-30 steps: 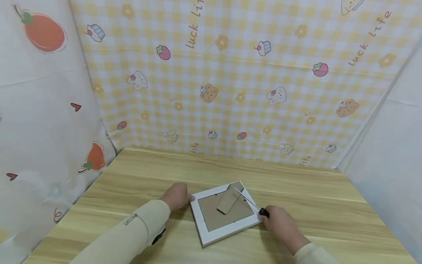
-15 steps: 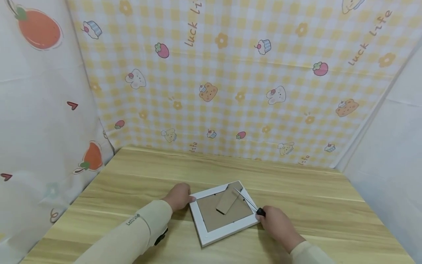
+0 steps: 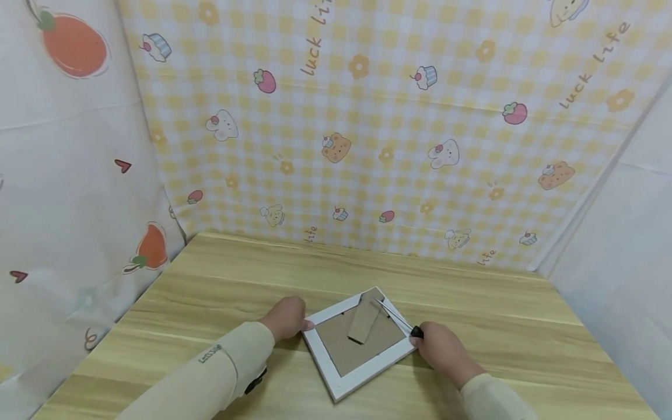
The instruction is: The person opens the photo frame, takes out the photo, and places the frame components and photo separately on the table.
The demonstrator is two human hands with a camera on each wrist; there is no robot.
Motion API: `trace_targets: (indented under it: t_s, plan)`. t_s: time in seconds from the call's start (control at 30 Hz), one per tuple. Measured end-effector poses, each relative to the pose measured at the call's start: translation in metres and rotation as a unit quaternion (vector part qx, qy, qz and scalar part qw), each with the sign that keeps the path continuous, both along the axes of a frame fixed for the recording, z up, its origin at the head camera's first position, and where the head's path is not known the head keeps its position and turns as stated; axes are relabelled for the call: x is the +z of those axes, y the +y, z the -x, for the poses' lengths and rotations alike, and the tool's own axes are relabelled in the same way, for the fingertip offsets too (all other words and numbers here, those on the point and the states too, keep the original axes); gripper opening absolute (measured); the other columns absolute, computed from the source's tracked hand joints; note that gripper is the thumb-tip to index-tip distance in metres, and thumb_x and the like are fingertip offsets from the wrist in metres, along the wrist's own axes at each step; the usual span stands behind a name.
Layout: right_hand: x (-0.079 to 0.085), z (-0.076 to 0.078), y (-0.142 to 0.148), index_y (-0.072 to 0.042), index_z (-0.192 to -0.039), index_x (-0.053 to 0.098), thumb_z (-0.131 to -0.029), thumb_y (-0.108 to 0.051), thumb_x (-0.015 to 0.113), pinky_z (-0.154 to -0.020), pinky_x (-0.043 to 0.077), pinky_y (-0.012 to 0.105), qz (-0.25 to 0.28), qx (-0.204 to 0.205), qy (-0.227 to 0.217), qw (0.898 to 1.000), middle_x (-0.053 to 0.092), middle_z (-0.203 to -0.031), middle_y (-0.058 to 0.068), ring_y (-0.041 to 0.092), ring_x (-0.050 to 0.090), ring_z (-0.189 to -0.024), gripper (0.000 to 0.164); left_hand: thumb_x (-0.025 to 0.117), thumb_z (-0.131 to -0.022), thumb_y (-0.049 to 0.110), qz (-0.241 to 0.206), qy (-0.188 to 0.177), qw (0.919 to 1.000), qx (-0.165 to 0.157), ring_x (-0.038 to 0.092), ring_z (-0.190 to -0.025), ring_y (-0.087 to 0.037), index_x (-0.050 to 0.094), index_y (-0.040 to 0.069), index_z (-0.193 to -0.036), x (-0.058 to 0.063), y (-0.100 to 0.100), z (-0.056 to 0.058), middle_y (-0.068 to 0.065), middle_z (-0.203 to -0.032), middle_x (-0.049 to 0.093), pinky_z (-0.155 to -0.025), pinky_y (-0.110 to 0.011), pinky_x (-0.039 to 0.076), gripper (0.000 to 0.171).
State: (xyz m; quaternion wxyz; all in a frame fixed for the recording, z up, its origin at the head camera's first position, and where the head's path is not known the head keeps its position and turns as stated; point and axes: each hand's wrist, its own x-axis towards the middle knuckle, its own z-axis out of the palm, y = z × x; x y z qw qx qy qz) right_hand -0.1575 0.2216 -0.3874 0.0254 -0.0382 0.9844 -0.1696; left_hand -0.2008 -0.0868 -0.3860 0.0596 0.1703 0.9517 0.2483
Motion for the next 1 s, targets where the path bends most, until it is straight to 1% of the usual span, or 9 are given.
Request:
trace_targets:
  t_s: [0.2, 0.3, 0.5, 0.63, 0.73, 0.83, 1.0]
  plan:
    - [-0.001, 0.006, 0.002, -0.006, -0.072, 0.054, -0.088, -0.012, 0.067, -0.057, 0.038, 0.033, 0.01, 0.013, 0.003, 1.0, 0.048, -0.063, 0.002, 0.017, 0.043, -0.059, 0.022, 0.075, -0.083, 0.017, 0.016, -0.02, 0.9997, 0.005, 0.042, -0.06, -0.016, 0.052, 0.002, -0.068, 0.002, -0.001, -0.003, -0.002, -0.063, 0.046, -0.062, -0.032, 0.043, 0.031]
    - [-0.002, 0.01, 0.003, -0.006, -0.071, 0.054, -0.088, -0.012, 0.067, -0.057, 0.038, 0.033, 0.008, 0.015, 0.002, 1.0, 0.048, -0.064, 0.002, 0.017, 0.043, -0.06, 0.022, 0.075, -0.083, 0.018, 0.018, -0.033, 0.9993, 0.009, 0.04, -0.059, -0.015, 0.05, 0.004, -0.066, 0.003, 0.0, -0.006, -0.001, -0.062, 0.043, -0.059, -0.03, 0.04, 0.033]
    - [-0.003, 0.02, 0.007, -0.005, -0.071, 0.054, -0.089, -0.011, 0.066, -0.057, 0.037, 0.031, 0.016, 0.014, -0.009, 1.0, 0.045, -0.062, 0.002, 0.017, 0.042, -0.059, 0.022, 0.076, -0.082, 0.018, 0.007, -0.042, 0.999, 0.013, 0.037, -0.056, -0.014, 0.048, 0.006, -0.063, 0.006, 0.002, -0.012, 0.001, -0.059, 0.04, -0.054, -0.027, 0.034, 0.036]
    - [-0.002, 0.026, 0.009, -0.006, -0.07, 0.053, -0.089, -0.011, 0.066, -0.057, 0.035, 0.03, 0.016, 0.025, -0.008, 1.0, 0.044, -0.062, 0.002, 0.017, 0.041, -0.058, 0.024, 0.076, -0.082, 0.018, 0.001, -0.053, 0.9985, 0.016, 0.035, -0.056, -0.013, 0.046, 0.007, -0.063, 0.006, 0.004, -0.015, 0.001, -0.059, 0.038, -0.053, -0.025, 0.031, 0.037]
    - [-0.001, 0.03, 0.008, -0.005, -0.07, 0.054, -0.088, -0.011, 0.067, -0.058, 0.037, 0.032, 0.009, 0.033, -0.005, 0.999, 0.046, -0.063, 0.002, 0.018, 0.042, -0.059, 0.023, 0.077, -0.081, 0.018, -0.001, -0.053, 0.9985, 0.014, 0.031, -0.055, -0.011, 0.041, 0.01, -0.06, 0.005, 0.004, -0.016, 0.003, -0.058, 0.033, -0.052, -0.024, 0.027, 0.042]
    - [0.001, 0.034, 0.006, -0.004, -0.072, 0.056, -0.088, -0.01, 0.066, -0.059, 0.039, 0.032, 0.002, 0.037, -0.012, 0.999, 0.047, -0.065, 0.003, 0.018, 0.043, -0.06, 0.02, 0.078, -0.079, 0.017, -0.006, -0.053, 0.9985, 0.011, 0.028, -0.054, -0.011, 0.037, 0.012, -0.057, 0.004, 0.004, -0.018, 0.004, -0.056, 0.03, -0.05, -0.023, 0.024, 0.047]
    - [0.004, 0.041, 0.004, -0.002, -0.075, 0.058, -0.089, -0.009, 0.065, -0.059, 0.04, 0.032, -0.005, 0.034, -0.031, 0.999, 0.048, -0.066, 0.003, 0.018, 0.045, -0.061, 0.017, 0.08, -0.077, 0.015, -0.008, -0.055, 0.9984, 0.0, 0.03, -0.053, -0.011, 0.037, 0.011, -0.055, 0.006, 0.005, -0.021, 0.003, -0.055, 0.032, -0.05, -0.024, 0.026, 0.049]
